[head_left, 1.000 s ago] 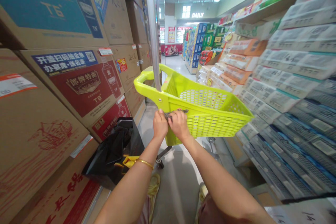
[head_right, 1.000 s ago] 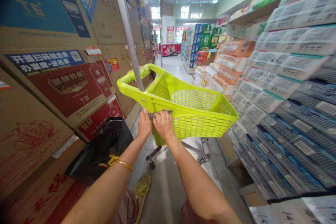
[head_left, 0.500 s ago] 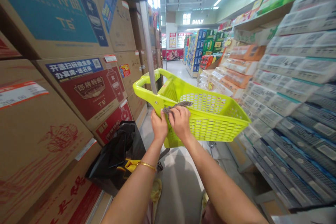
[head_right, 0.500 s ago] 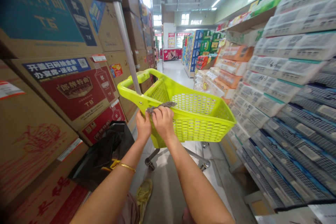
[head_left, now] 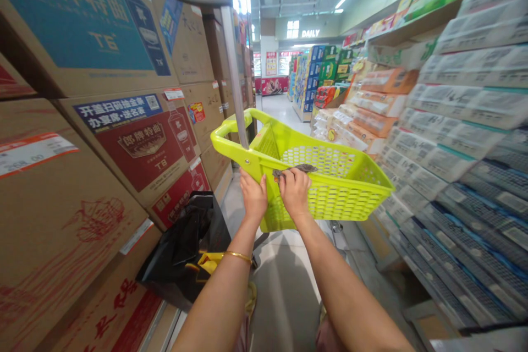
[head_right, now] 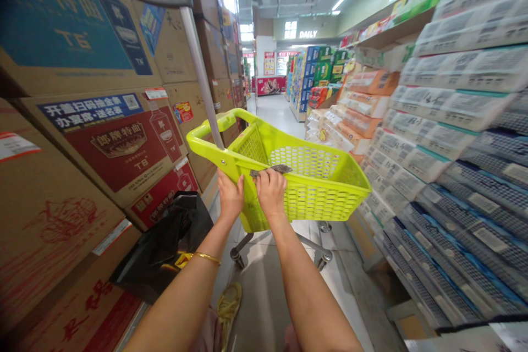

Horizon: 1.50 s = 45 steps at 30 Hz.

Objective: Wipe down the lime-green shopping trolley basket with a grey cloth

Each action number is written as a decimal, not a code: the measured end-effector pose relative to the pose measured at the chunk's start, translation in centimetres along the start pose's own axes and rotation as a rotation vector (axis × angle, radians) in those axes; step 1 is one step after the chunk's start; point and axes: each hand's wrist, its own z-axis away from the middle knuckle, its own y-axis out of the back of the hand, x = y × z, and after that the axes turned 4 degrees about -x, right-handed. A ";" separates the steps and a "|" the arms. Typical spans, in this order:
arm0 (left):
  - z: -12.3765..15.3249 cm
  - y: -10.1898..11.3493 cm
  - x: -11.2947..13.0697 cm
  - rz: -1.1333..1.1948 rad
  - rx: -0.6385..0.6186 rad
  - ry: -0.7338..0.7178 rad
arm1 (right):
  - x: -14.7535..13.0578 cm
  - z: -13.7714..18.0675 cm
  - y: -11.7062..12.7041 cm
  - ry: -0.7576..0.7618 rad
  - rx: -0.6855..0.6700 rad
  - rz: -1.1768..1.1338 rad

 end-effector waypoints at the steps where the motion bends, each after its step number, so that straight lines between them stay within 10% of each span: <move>1: 0.0 0.1 -0.1 0.016 0.004 -0.009 | 0.2 0.1 0.1 -0.024 0.006 -0.004; 11: 0.1 0.2 -0.9 0.100 0.001 -0.044 | -3.5 0.9 -1.6 -0.061 -0.013 -0.090; 21: -0.2 0.3 -1.7 0.105 0.019 -0.049 | 0.9 1.4 -0.1 -0.024 0.002 0.027; 36: 0.2 0.0 -1.5 0.086 0.055 -0.040 | -2.0 3.2 -1.9 0.124 -0.168 -0.026; 45: 0.6 0.0 -0.7 0.096 0.031 -0.001 | -0.7 2.1 -0.9 -0.106 0.009 0.012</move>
